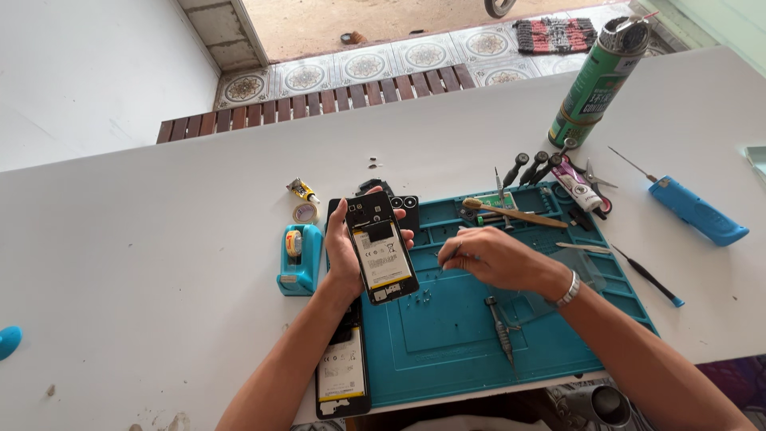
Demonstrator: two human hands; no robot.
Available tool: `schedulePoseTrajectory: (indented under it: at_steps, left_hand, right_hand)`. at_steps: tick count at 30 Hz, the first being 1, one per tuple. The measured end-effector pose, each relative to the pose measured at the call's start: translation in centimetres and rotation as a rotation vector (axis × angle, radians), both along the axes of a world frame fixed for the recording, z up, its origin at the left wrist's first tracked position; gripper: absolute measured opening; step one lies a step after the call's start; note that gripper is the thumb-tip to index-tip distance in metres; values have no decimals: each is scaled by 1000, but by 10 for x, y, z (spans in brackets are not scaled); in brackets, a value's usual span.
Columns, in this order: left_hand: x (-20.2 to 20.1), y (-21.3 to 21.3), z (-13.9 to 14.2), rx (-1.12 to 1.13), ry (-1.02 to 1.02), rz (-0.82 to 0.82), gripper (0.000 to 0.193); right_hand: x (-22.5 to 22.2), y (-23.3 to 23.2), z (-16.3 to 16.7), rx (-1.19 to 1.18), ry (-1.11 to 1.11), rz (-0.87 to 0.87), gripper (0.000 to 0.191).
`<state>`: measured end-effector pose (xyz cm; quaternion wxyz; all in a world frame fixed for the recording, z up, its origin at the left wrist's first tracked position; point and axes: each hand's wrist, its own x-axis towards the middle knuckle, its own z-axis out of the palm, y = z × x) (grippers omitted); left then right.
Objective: The person uses tweezers to remove small screws and components from a disassembled smartphone. They place the screws on a blue mat and continue to manipulate internal parts of the phone.
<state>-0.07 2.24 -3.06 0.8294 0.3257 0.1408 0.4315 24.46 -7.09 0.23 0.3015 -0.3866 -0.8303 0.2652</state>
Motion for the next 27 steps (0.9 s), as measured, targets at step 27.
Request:
schedulePoseTrajectory:
  at_steps: [27]
  left_hand:
    - [4, -1, -5, 22, 47, -23, 75]
  right_hand:
    - [0, -1, 10, -93, -97, -164, 11]
